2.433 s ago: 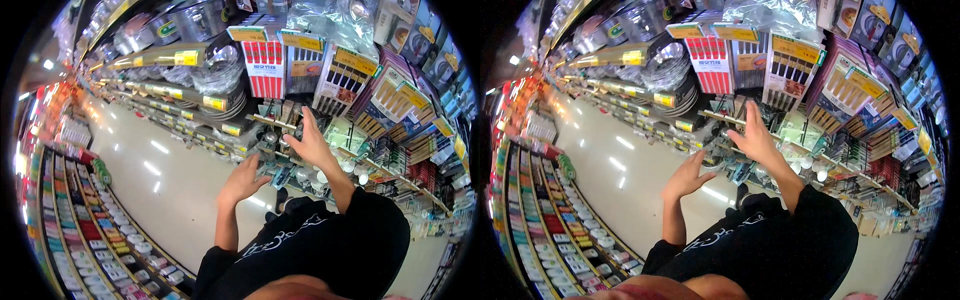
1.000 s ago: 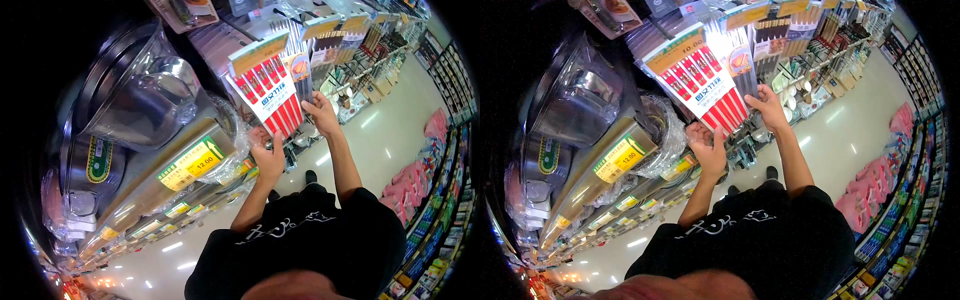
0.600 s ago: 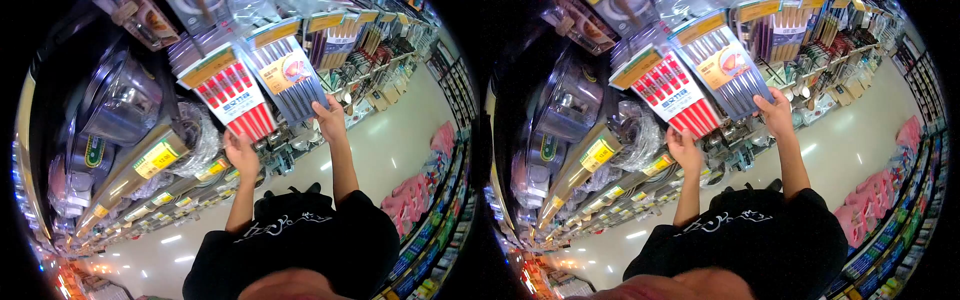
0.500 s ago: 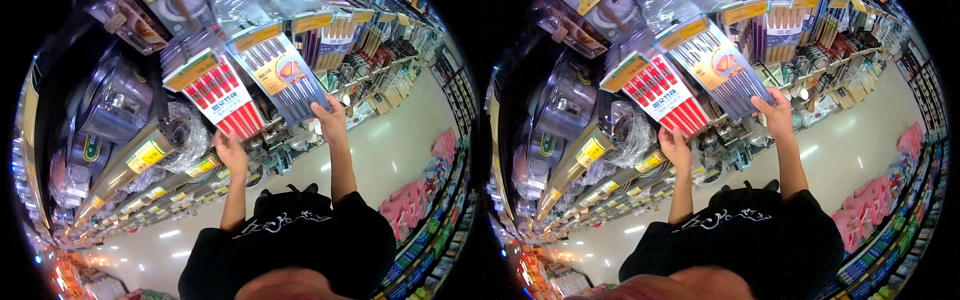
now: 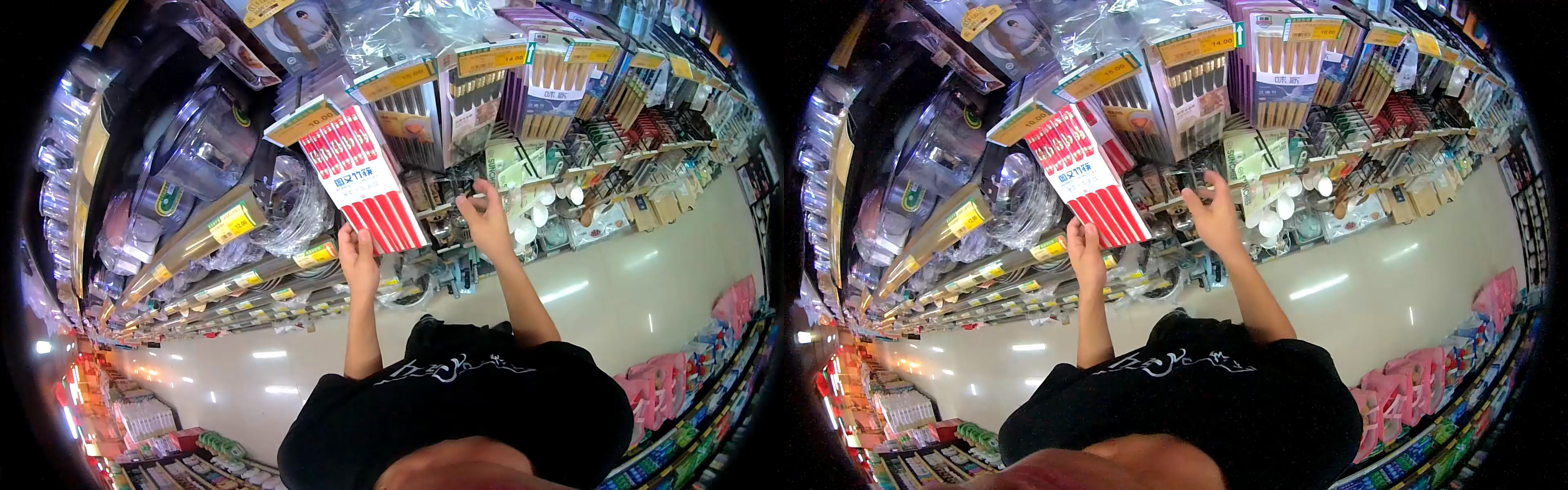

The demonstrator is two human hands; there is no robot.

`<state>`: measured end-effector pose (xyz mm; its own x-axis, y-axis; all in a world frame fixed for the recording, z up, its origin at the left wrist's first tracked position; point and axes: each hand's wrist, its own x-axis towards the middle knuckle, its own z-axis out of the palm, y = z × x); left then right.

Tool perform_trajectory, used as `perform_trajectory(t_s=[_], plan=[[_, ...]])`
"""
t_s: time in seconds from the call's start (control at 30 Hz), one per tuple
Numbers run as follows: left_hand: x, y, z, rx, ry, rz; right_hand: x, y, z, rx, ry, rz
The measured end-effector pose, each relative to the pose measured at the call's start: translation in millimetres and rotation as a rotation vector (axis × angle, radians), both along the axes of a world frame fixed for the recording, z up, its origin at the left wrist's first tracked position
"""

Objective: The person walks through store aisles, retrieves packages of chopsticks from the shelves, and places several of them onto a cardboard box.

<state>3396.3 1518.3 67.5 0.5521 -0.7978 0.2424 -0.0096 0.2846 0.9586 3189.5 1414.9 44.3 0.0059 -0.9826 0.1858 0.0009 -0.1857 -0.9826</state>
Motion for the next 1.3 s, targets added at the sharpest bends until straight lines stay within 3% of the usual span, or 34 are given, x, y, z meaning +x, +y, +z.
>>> perform_trajectory(t_s=[0.13, 0.23, 0.5, 0.6, 0.7, 0.73, 0.77, 0.83, 0.97, 1.1, 1.13, 1.17, 1.23, 1.3], plan=[[14, 5, -1, 0.028, -0.029, -0.196, 9, 18, 16, 0.239, -0.244, 0.542], [27, 6, -5, 0.183, -0.039, -0.343, 30, 38, 25, 0.156, -0.305, 0.632], [38, 13, 0, 0.162, 0.008, -0.641, 42, 55, 20, 0.137, -0.285, 0.516], [51, 14, -29, 0.202, -0.100, -0.672, 33, 69, 20, 0.114, -0.134, 0.476], [45, -11, -29, -0.247, -0.523, -0.793, 20, 83, 24, -0.051, -0.056, 0.384], [31, -9, -8, -0.241, -0.411, -0.876, 12, 84, 22, -0.171, 0.015, 0.343], [22, -8, -1, -0.174, -0.500, -0.869, 2, 86, 20, -0.290, 0.088, 0.302], [-1, -12, 7, -0.094, -0.623, -0.928, -22, 96, 20, -0.229, 0.140, 0.279], [-56, -26, -18, 0.343, -0.415, -1.140, -89, 112, -1, -0.107, 0.227, 0.229], [-129, -48, -36, 0.336, -0.404, -1.440, -164, 142, -15, -0.017, 0.291, 0.114], [-157, -35, -21, 0.445, -0.199, -1.465, -185, 153, -8, 0.046, 0.301, 0.087], [-178, -31, -29, 0.242, -0.535, -1.378, -203, 163, -7, 0.111, 0.309, 0.062], [-223, -32, -19, 0.371, -0.563, -1.406, -240, 177, -27, 0.109, 0.223, -0.029], [-273, -27, -21, 0.373, -0.387, -1.465, -274, 194, -25, 0.178, 0.143, -0.104]])
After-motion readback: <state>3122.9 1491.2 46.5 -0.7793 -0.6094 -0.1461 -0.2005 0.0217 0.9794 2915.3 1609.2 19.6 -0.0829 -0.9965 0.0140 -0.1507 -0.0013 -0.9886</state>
